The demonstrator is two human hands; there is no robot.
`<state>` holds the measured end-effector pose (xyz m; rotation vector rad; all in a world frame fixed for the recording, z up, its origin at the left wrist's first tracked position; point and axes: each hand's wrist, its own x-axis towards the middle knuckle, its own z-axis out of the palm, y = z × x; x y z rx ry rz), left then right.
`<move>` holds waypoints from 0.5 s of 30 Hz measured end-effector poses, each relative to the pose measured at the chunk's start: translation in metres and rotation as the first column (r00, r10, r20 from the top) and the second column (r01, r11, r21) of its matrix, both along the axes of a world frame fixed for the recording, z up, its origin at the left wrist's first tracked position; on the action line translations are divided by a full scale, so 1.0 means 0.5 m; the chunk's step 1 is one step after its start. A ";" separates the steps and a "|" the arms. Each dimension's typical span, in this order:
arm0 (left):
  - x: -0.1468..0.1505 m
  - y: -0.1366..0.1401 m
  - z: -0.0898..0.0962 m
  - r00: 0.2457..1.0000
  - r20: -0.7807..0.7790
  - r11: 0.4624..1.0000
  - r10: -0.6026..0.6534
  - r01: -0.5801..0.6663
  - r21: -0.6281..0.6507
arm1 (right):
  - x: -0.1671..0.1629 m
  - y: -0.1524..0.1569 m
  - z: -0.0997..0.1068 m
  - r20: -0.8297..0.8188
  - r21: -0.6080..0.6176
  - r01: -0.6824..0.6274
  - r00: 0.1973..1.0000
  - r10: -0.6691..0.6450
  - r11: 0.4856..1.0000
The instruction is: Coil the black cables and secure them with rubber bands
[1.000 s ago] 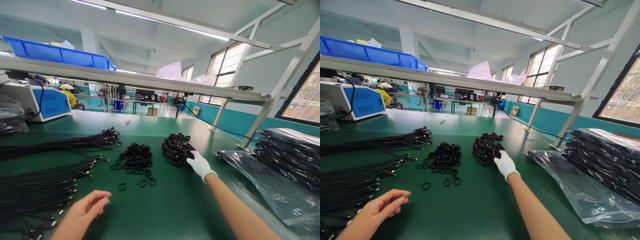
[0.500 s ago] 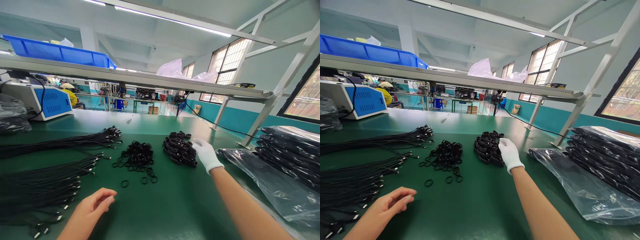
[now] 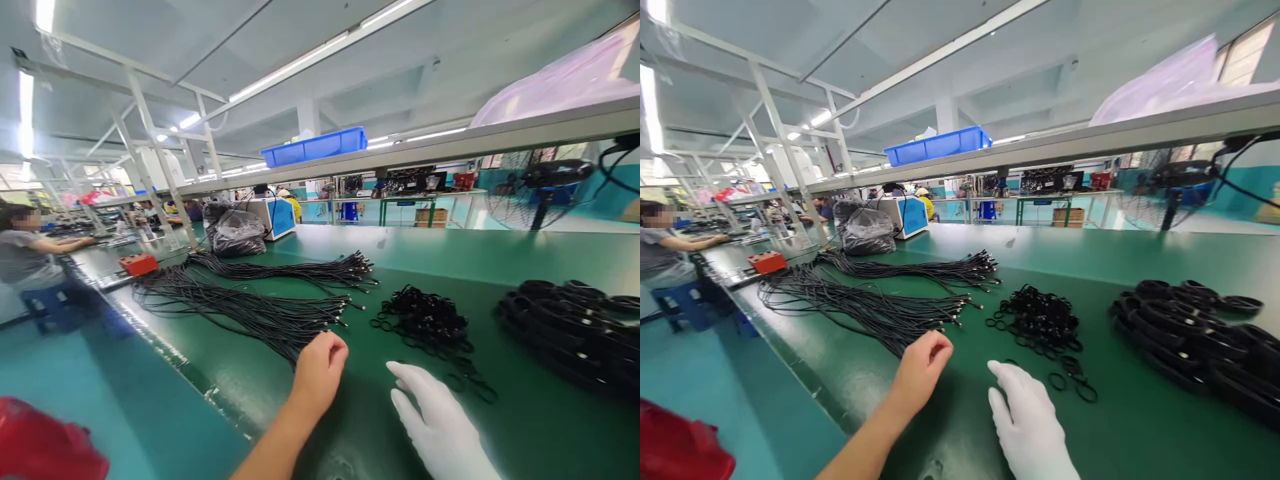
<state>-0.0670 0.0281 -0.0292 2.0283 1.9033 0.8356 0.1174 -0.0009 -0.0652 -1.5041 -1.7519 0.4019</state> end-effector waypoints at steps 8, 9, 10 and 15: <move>-0.207 0.147 0.000 0.858 -0.418 0.949 0.299 -0.313 0.038 | 0.011 -0.011 -0.012 0.176 0.042 -0.079 0.982 0.070 0.996; -0.218 0.158 -0.002 0.838 -0.450 0.945 0.307 -0.324 0.042 | 0.011 -0.011 -0.012 0.183 0.051 -0.089 0.980 0.079 0.995; -0.226 0.165 -0.004 0.822 -0.477 0.943 0.310 -0.328 0.049 | 0.011 -0.012 -0.012 0.186 0.059 -0.094 0.979 0.082 0.994; -0.243 0.170 0.011 0.778 -0.524 0.937 0.347 -0.306 0.166 | 0.007 -0.010 -0.009 0.164 0.059 -0.096 0.983 0.085 0.994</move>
